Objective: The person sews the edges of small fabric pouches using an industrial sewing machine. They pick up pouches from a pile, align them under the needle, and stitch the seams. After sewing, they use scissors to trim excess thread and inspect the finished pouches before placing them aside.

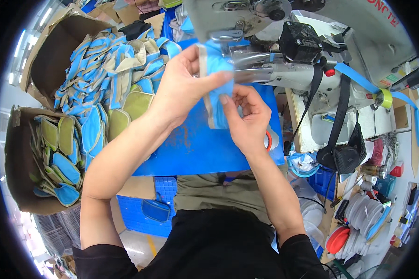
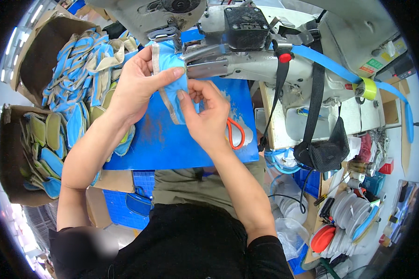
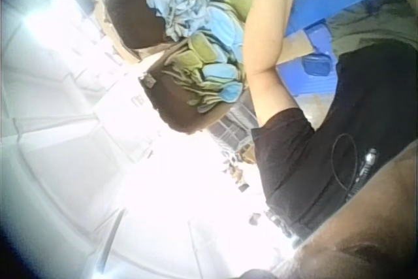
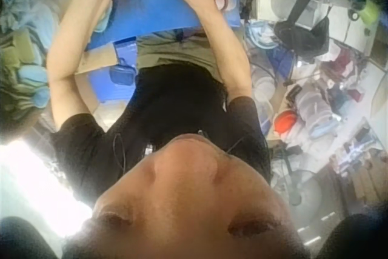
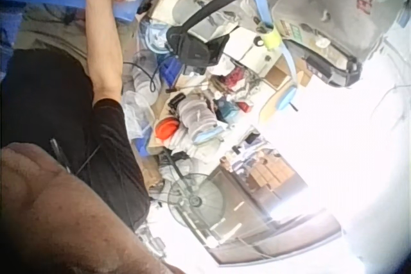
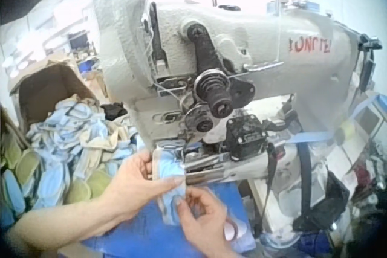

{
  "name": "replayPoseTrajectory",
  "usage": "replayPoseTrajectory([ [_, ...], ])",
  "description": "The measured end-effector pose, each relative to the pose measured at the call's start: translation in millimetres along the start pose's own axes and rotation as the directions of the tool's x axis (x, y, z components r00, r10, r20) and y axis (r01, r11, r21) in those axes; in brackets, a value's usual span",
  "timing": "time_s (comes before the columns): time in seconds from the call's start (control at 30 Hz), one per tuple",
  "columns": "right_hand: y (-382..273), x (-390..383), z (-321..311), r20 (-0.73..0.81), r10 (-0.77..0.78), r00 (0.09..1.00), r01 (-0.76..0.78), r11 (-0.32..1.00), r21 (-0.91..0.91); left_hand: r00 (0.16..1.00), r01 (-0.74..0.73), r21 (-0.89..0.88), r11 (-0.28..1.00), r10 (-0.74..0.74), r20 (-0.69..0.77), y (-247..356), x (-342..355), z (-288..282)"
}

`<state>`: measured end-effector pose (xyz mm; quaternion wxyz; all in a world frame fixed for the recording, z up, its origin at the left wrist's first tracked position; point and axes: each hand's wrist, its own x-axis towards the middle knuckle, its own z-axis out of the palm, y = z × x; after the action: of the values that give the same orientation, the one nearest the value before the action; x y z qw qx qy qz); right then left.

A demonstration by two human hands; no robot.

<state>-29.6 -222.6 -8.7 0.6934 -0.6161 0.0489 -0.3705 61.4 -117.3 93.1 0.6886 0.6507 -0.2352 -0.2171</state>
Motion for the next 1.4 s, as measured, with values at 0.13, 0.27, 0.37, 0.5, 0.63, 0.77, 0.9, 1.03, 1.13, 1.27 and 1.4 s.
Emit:
replayPoseTrajectory([
  [0.13,-2.6,0.0,-1.9,0.025,0.032,0.999,-0.032,0.999,-0.001,1.000,-0.012,-0.002,1.000,0.012,-0.022,-2.9,-0.7,0.4],
  [0.27,-8.0,-2.1,-2.5,0.041,0.072,0.997,-0.073,0.997,0.029,0.999,0.023,-0.007,1.000,-0.023,-0.029,0.7,1.8,0.3],
  [0.37,-20.9,-2.7,-4.4,0.068,0.192,0.979,-0.196,0.979,0.049,0.999,0.048,-0.009,0.999,-0.048,-0.019,6.2,3.8,-0.8],
  [0.5,-32.8,1.9,-3.0,0.116,0.255,0.960,-0.276,0.932,0.233,1.000,-0.004,0.030,1.000,0.004,0.010,8.8,8.4,-4.8],
  [0.63,-35.5,4.1,-4.7,0.135,0.292,0.947,-0.318,0.909,0.268,1.000,-0.005,0.044,0.999,0.004,0.011,6.3,5.6,-5.6],
  [0.77,-36.9,3.3,-4.8,0.142,0.336,0.931,-0.365,0.876,0.315,1.000,0.000,0.014,1.000,0.000,-0.006,2.9,8.6,-4.4],
  [0.9,-40.4,3.0,-7.4,0.170,0.373,0.912,-0.410,0.836,0.366,0.999,0.027,0.021,0.999,-0.027,0.018,7.2,13.0,-4.6],
  [1.03,-56.0,8.4,-10.2,0.213,0.429,0.878,-0.479,0.786,0.391,0.999,0.046,0.036,0.998,-0.047,0.017,10.3,11.4,-0.9],
  [1.13,-61.4,12.6,-12.2,0.232,0.442,0.866,-0.499,0.763,0.410,0.993,0.119,-0.057,0.991,-0.119,0.000,8.3,11.4,0.8],
  [1.27,-64.7,8.1,-18.4,0.227,0.419,0.879,-0.474,0.819,0.324,0.995,0.103,-0.087,0.991,-0.104,-0.007,14.2,4.8,8.5],
  [1.4,-68.7,7.9,-36.9,0.179,0.343,0.922,-0.376,0.904,0.205,0.989,0.144,-0.114,0.983,-0.138,0.055,11.3,9.3,-0.3],
])
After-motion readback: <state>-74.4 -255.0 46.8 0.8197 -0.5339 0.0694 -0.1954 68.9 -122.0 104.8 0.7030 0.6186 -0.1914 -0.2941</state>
